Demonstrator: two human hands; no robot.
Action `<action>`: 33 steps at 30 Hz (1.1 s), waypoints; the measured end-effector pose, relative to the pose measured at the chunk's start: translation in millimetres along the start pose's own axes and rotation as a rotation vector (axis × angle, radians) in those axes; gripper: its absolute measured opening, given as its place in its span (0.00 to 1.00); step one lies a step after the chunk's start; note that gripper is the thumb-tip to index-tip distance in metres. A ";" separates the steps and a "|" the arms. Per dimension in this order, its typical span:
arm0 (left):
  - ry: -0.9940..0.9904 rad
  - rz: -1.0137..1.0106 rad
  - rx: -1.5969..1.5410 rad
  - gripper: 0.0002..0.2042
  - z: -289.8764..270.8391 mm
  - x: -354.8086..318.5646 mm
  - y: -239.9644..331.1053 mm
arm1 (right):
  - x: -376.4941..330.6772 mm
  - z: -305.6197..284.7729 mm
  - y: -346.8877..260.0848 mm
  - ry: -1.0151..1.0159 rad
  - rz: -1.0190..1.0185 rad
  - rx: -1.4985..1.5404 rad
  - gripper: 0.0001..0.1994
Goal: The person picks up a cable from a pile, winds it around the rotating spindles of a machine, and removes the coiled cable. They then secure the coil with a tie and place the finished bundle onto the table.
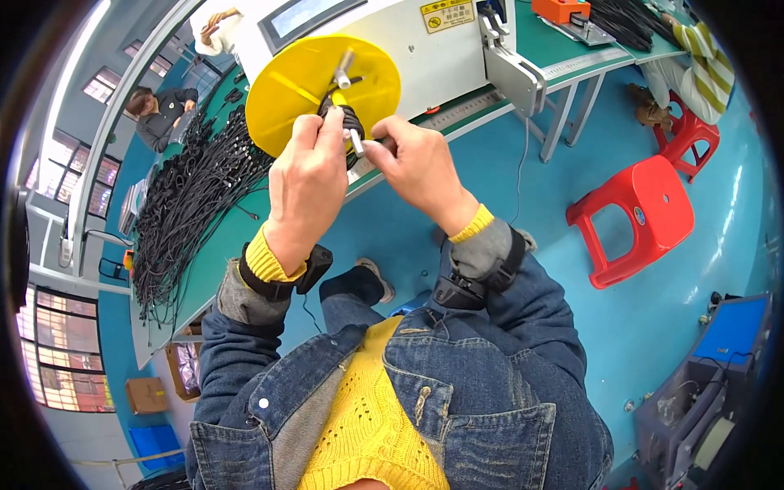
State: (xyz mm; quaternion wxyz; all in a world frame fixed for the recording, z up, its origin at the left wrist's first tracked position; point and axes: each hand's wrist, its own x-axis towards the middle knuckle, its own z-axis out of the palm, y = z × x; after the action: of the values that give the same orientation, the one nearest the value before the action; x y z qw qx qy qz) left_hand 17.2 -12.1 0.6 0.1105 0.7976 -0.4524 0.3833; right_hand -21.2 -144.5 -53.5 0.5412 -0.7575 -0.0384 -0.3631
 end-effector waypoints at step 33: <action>-0.347 -0.178 -0.158 0.44 -30.6 17.6 1.3 | 28.3 -26.1 -5.3 -0.236 -0.594 -0.623 0.05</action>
State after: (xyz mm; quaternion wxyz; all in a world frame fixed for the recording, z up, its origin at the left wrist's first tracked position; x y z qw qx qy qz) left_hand 5.7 -8.0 33.8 0.1265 0.8773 -0.4212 0.1920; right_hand -16.1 -174.0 -28.7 0.1513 -0.8767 -0.2046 -0.4082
